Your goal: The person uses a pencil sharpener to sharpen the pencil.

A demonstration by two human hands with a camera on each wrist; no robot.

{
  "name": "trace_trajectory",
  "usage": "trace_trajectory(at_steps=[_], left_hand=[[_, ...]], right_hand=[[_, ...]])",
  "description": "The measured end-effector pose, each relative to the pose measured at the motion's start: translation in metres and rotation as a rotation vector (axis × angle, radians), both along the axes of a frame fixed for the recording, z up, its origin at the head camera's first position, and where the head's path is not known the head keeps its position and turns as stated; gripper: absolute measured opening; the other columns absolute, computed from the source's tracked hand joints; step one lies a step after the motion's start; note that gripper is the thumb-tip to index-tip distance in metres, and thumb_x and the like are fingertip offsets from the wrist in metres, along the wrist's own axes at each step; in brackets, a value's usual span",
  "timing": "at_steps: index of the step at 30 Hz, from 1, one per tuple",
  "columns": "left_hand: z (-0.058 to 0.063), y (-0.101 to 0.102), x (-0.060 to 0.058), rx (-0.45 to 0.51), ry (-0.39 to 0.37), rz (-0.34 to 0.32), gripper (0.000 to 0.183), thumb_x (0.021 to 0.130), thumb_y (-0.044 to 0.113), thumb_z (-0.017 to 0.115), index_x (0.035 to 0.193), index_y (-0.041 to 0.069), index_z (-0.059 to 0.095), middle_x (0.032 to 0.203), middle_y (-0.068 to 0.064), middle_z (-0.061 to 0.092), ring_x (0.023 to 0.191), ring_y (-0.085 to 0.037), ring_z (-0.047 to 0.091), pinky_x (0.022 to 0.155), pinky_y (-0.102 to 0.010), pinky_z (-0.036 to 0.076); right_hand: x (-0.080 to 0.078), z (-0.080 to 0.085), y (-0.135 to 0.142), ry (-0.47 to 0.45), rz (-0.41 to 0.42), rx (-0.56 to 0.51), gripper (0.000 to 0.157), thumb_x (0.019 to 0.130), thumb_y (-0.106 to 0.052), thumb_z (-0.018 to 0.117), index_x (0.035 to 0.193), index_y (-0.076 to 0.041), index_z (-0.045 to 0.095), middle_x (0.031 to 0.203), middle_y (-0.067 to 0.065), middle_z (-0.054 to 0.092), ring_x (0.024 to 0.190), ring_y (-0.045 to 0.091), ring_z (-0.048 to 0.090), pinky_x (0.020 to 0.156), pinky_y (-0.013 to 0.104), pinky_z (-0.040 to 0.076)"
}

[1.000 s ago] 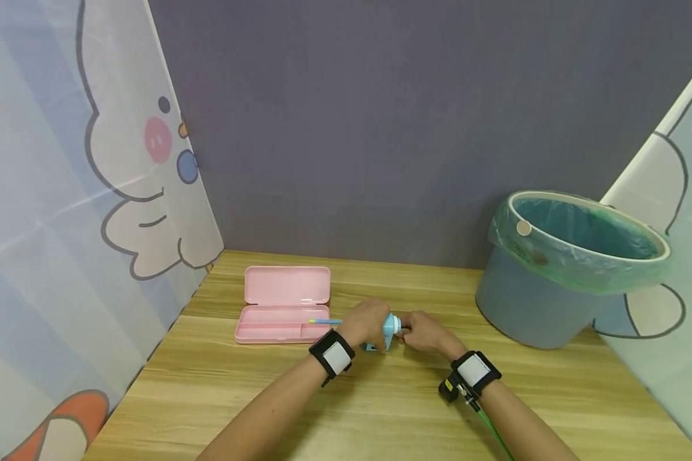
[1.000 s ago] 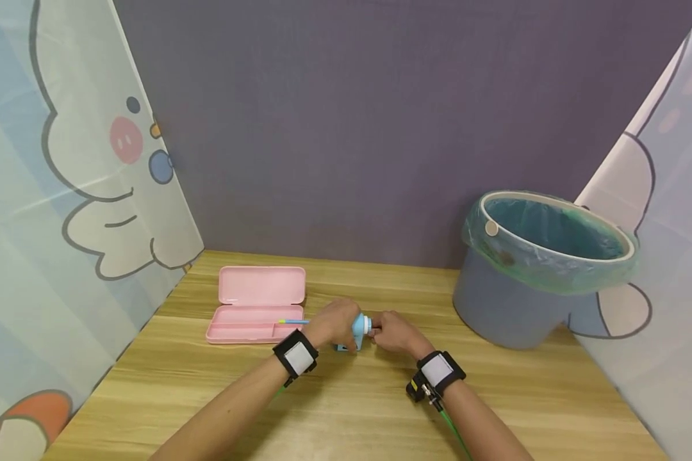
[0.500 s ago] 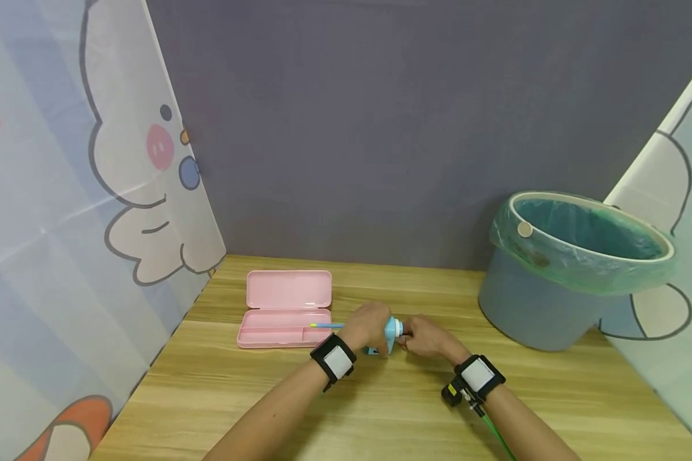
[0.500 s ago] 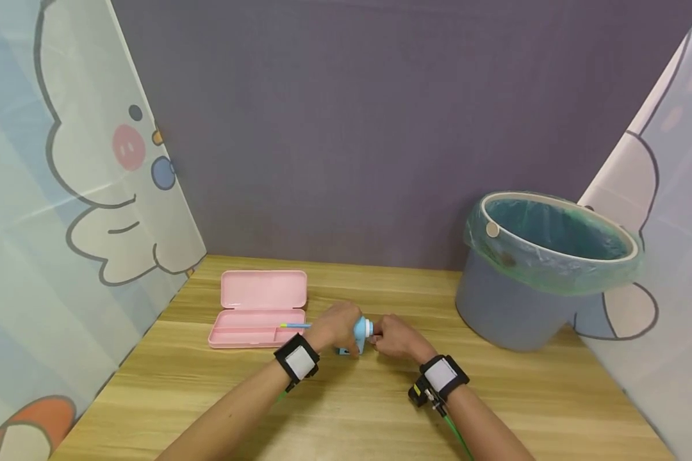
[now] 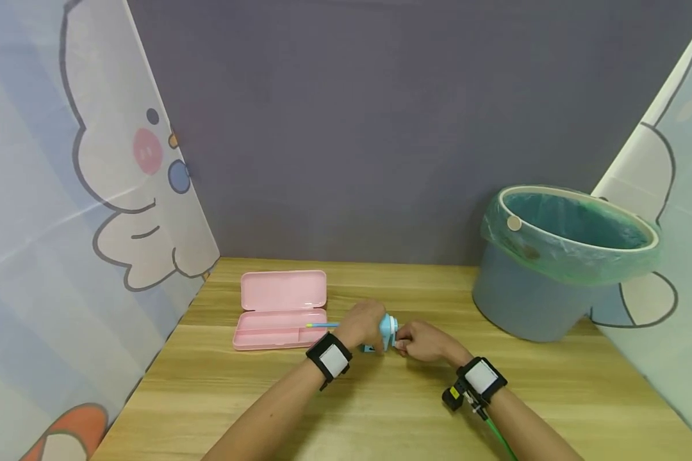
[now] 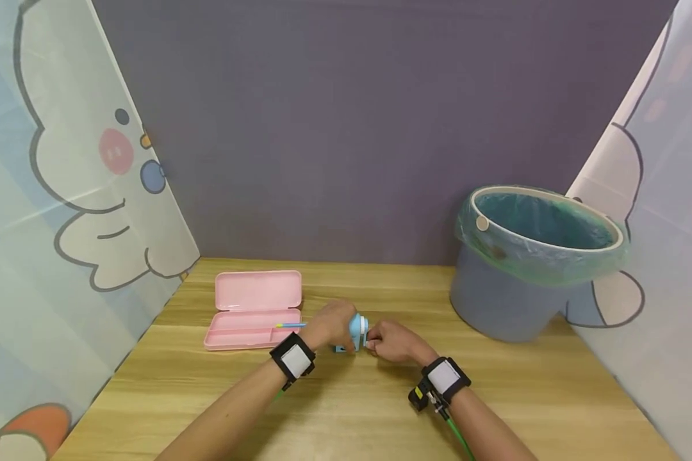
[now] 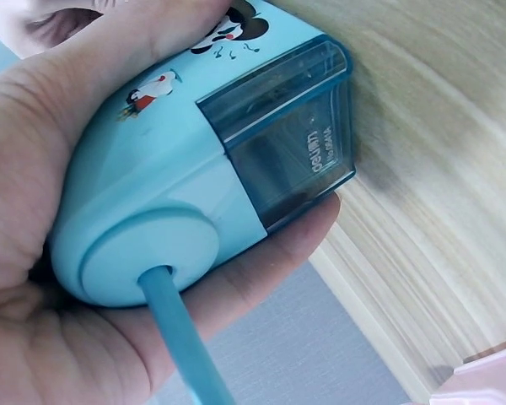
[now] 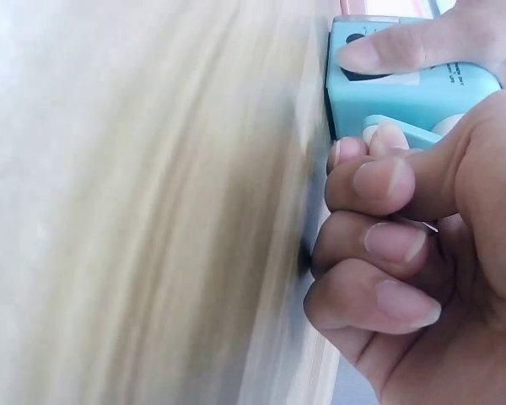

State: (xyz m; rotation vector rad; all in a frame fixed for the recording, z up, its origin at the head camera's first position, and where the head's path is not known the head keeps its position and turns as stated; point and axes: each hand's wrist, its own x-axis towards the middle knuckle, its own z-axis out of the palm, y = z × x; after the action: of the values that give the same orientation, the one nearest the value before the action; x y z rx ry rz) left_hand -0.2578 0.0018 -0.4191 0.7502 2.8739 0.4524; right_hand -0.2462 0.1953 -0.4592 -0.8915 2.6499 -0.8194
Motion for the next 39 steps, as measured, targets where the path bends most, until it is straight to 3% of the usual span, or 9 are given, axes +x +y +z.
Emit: trace_trajectory(at_steps=[13,24,31,39], left_hand=[[-0.006,-0.001,-0.001,0.022,-0.002,0.002,0.040,0.060,0.018,0.101,0.074,0.013,0.064,0.074,0.004,0.056,0.064,-0.011,0.050,0.054,-0.023,0.044],[-0.001,0.001,-0.001,0.008,0.009,0.015,0.041,0.059,0.018,0.101,0.074,0.015,0.063,0.075,0.005,0.057,0.065,-0.011,0.051,0.055,-0.024,0.045],[0.001,0.000,-0.003,0.016,0.009,0.020,0.040,0.058,0.016,0.101,0.071,0.014,0.063,0.073,0.004,0.057,0.063,-0.012,0.051,0.053,-0.024,0.045],[0.001,-0.001,-0.003,-0.018,0.040,0.010,0.040,0.058,0.019,0.101,0.067,0.015,0.063,0.071,0.005,0.056,0.063,-0.011,0.049,0.055,-0.024,0.045]], right_hand=[[0.006,0.005,0.003,-0.049,0.067,-0.039,0.033,0.099,-0.007,0.057,0.067,-0.011,0.062,0.063,-0.013,0.045,0.051,-0.001,0.033,0.054,0.017,0.030],[0.011,0.009,0.005,-0.056,0.085,-0.101,0.033,0.101,-0.006,0.056,0.069,-0.005,0.061,0.060,-0.013,0.040,0.051,-0.001,0.032,0.053,0.017,0.030],[0.011,0.018,0.008,-0.130,0.116,-0.157,0.035,0.104,-0.010,0.054,0.072,-0.002,0.061,0.060,-0.009,0.039,0.050,0.000,0.031,0.054,0.020,0.032],[0.011,0.025,0.011,-0.120,0.140,-0.187,0.033,0.104,-0.010,0.054,0.075,0.002,0.063,0.060,-0.010,0.040,0.051,-0.001,0.034,0.055,0.019,0.034]])
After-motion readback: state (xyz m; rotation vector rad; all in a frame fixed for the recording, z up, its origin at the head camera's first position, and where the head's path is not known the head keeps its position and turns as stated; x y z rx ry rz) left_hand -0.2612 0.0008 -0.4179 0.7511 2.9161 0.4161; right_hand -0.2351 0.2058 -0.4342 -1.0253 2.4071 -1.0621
